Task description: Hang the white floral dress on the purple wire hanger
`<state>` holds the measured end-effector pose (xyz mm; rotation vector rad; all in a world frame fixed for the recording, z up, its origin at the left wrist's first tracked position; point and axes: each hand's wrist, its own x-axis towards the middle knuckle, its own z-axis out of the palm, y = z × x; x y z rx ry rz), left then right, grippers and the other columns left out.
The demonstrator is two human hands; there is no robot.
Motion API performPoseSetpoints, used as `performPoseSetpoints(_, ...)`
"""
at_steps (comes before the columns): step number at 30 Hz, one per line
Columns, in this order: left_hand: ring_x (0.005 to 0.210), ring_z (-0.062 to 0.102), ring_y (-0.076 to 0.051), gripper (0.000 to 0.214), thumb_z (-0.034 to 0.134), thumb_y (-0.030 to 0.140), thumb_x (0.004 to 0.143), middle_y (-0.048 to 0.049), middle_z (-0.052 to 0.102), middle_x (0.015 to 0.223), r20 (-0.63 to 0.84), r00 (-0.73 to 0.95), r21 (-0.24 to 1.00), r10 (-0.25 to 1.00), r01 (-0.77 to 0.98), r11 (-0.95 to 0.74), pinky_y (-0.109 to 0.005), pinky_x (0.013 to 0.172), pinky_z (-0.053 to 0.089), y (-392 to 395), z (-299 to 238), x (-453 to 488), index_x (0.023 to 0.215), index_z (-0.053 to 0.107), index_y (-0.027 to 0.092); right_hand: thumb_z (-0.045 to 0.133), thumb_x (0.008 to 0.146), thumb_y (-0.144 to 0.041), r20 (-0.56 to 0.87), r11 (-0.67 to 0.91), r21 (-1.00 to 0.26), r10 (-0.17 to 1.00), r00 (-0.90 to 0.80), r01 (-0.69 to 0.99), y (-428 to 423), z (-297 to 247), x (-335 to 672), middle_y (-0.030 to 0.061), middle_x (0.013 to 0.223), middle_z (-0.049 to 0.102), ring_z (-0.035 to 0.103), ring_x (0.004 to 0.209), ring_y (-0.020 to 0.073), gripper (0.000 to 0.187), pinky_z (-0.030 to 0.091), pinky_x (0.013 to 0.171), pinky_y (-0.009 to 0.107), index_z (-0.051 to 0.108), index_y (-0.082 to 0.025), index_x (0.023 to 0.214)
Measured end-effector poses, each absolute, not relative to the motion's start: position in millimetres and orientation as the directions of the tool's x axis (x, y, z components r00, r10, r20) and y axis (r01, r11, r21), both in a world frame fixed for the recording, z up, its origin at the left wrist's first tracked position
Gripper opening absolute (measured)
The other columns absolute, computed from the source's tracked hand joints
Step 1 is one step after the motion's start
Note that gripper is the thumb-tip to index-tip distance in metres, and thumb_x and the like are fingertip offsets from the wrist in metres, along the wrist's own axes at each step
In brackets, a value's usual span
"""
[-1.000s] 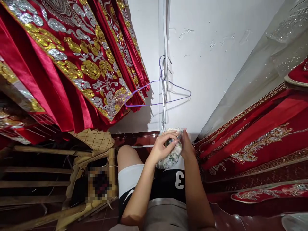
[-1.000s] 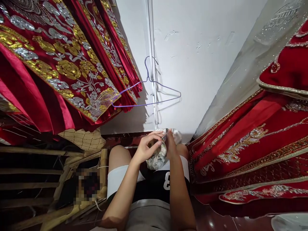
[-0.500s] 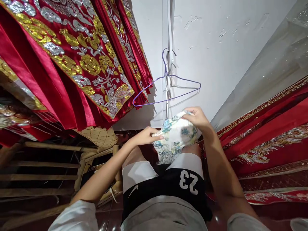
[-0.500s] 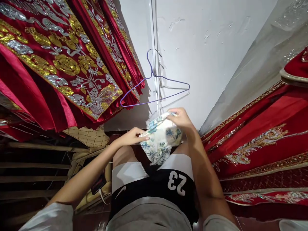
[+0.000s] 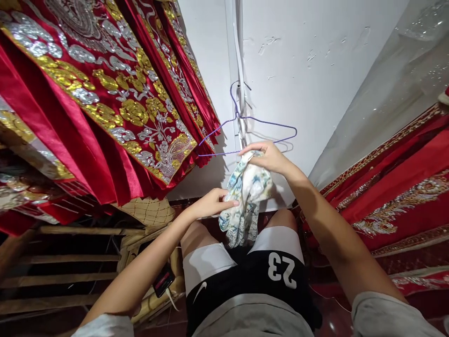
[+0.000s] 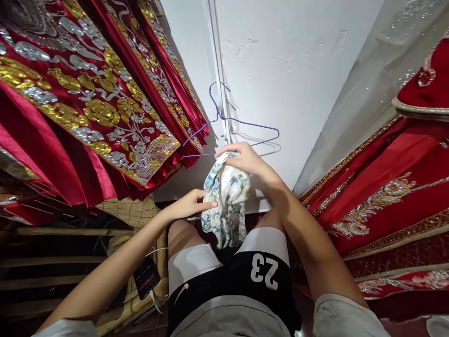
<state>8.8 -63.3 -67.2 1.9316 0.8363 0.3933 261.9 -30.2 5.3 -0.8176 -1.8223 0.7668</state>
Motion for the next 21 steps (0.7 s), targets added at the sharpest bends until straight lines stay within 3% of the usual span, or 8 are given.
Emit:
performPoseSetpoints(3, 0.056, 0.044, -0.013, 0.034, 0.064, 0.044, 0.086, 0.0005, 0.054, 0.061, -0.099, 0.621, 0.657, 0.777, 0.628, -0.418, -0.024, 0.053, 0.031, -50, -69, -1, 0.067, 0.061, 0.016, 0.066, 0.074, -0.017, 0.605, 0.606, -0.747, 0.790, -0.099, 0.272, -1, -3, 283, 0.0048, 0.113, 0.076, 0.065, 0.114, 0.0240, 0.030, 0.044, 0.107, 0.041, 0.079, -0.021, 0.101)
performPoseSetpoints(5, 0.055, 0.046, -0.014, 0.025, 0.064, 0.034, 0.083, -0.0010, 0.057, 0.062, -0.087, 0.554, 0.475, 0.828, 0.754, -0.455, -0.025, 0.054, 0.030, -46, -69, -7, 0.064, 0.059, 0.018, 0.063, 0.074, -0.014, 0.573, 0.564, -0.757, 0.816, -0.078, 0.331, 18, -17, 292, 0.0059, 0.116, 0.075, 0.064, 0.115, 0.0227, 0.034, 0.043, 0.106, 0.039, 0.078, -0.019, 0.104)
performPoseSetpoints(8, 0.054, 0.048, -0.016, 0.016, 0.062, 0.022, 0.079, -0.0026, 0.058, 0.062, -0.030, 0.466, 0.235, 0.884, 0.863, -0.447, -0.026, 0.054, 0.032, -43, -71, -12, 0.064, 0.056, 0.021, 0.057, 0.077, -0.014, 0.449, 0.466, -0.765, 0.881, -0.150, 0.445, 31, -41, 299, 0.0056, 0.098, 0.077, 0.066, 0.095, 0.0211, 0.027, 0.047, 0.092, 0.034, 0.078, -0.017, 0.093)
performPoseSetpoints(11, 0.062, 0.056, -0.021, 0.014, 0.060, 0.019, 0.080, -0.0036, 0.057, 0.063, 0.050, 0.400, 0.110, 0.915, 0.908, -0.403, -0.026, 0.060, 0.041, -39, -73, -19, 0.068, 0.055, 0.023, 0.053, 0.078, -0.014, 0.450, 0.455, -0.717, 0.881, -0.148, 0.527, 28, -54, 305, 0.0036, 0.085, 0.075, 0.063, 0.081, 0.0195, 0.025, 0.043, 0.076, 0.029, 0.077, -0.017, 0.083)
performPoseSetpoints(14, 0.078, 0.063, -0.026, 0.016, 0.065, 0.016, 0.075, -0.0057, 0.060, 0.072, 0.157, 0.361, 0.162, 0.919, 0.909, -0.385, -0.031, 0.077, 0.050, -31, -66, -29, 0.069, 0.052, 0.023, 0.058, 0.076, -0.018, 0.490, 0.445, -0.671, 0.867, -0.096, 0.594, 17, -48, 312, 0.0022, 0.074, 0.071, 0.058, 0.072, 0.0189, 0.017, 0.038, 0.068, 0.027, 0.075, -0.018, 0.076)
performPoseSetpoints(18, 0.100, 0.065, -0.032, 0.021, 0.077, 0.014, 0.065, -0.0107, 0.068, 0.093, 0.368, 0.268, 0.484, 0.890, 0.762, -0.430, -0.040, 0.105, 0.046, -17, -47, -34, 0.071, 0.058, 0.022, 0.062, 0.075, -0.021, 0.492, 0.429, -0.650, 0.867, -0.084, 0.628, 6, -28, 317, 0.0018, 0.060, 0.062, 0.049, 0.062, 0.0172, 0.013, 0.033, 0.062, 0.029, 0.071, -0.018, 0.066)
performPoseSetpoints(21, 0.118, 0.062, -0.032, 0.019, 0.075, 0.008, 0.065, -0.0117, 0.071, 0.112, 0.430, 0.157, 0.689, 0.889, 0.579, -0.435, -0.040, 0.118, 0.035, -6, -36, -31, 0.074, 0.064, 0.021, 0.062, 0.076, -0.024, 0.477, 0.433, -0.677, 0.874, -0.094, 0.595, 1, -20, 317, 0.0002, 0.055, 0.055, 0.045, 0.059, 0.0154, 0.019, 0.031, 0.059, 0.029, 0.064, -0.018, 0.059)
